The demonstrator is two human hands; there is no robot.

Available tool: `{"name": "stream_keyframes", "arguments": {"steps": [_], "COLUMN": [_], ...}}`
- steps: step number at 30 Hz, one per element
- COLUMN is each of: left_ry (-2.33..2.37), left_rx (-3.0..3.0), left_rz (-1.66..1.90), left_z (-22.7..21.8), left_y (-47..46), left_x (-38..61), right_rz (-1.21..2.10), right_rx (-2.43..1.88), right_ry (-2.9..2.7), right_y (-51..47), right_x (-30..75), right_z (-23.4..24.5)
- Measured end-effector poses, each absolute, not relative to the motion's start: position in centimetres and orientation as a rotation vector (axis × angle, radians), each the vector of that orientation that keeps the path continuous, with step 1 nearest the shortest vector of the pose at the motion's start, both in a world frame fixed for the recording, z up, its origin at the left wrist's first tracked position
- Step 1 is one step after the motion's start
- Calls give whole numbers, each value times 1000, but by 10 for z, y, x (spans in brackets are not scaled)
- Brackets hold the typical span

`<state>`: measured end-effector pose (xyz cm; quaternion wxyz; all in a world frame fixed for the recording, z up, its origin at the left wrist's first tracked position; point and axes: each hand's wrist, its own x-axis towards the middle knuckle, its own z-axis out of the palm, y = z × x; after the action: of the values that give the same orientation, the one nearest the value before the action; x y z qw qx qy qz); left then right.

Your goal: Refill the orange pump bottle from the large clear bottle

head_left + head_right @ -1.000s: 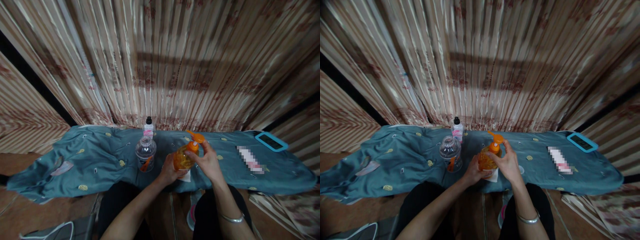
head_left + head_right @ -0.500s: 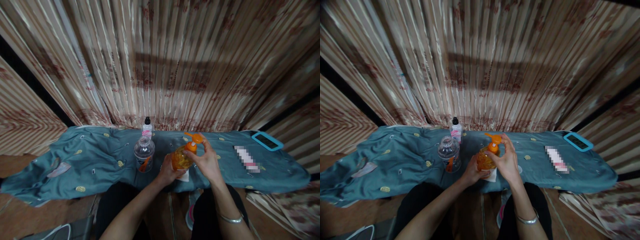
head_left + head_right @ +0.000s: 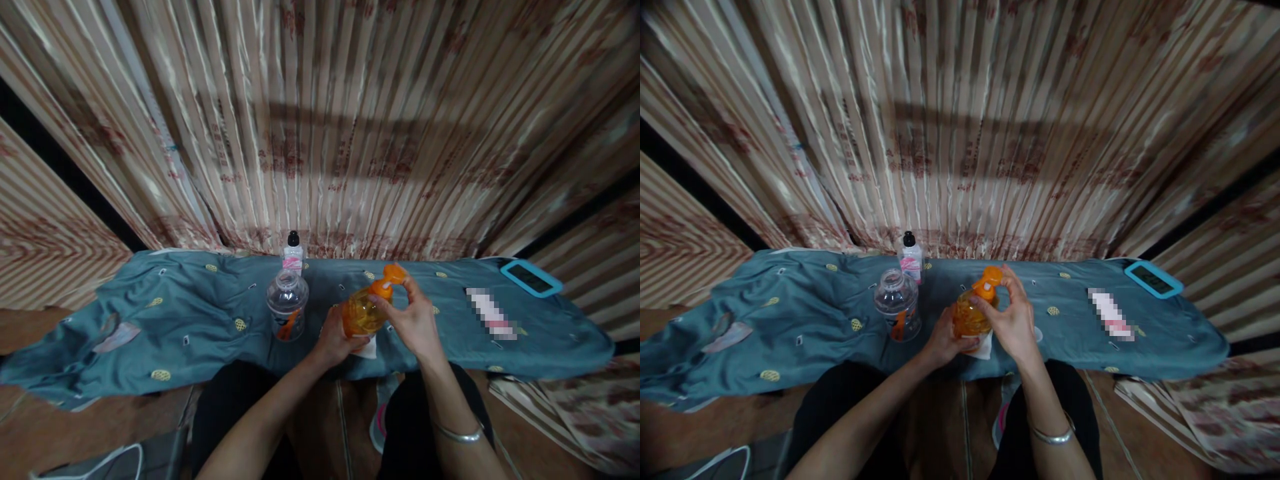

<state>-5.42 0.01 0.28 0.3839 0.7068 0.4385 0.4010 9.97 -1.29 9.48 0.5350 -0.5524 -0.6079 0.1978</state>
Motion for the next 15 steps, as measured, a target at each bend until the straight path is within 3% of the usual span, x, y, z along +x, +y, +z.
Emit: {"name": "stream_keyframes", "arguments": {"steps": [5, 12, 15], "left_ry": [1136, 1169, 1152], "left_rx": [1790, 1763, 1775], "left_rz": [1017, 1013, 1016], "left_z": [3, 5, 7], "left_y": [0, -1, -1], "left_x": [-55, -54, -53], "right_rz": [743, 421, 470], "right_rx": [-1212, -1389, -1309], "right_ry": [-1545, -1446, -1482], "right_y": [-18, -10, -10], "right_x": [103, 93, 93], "right_z": [96, 95, 92]}}
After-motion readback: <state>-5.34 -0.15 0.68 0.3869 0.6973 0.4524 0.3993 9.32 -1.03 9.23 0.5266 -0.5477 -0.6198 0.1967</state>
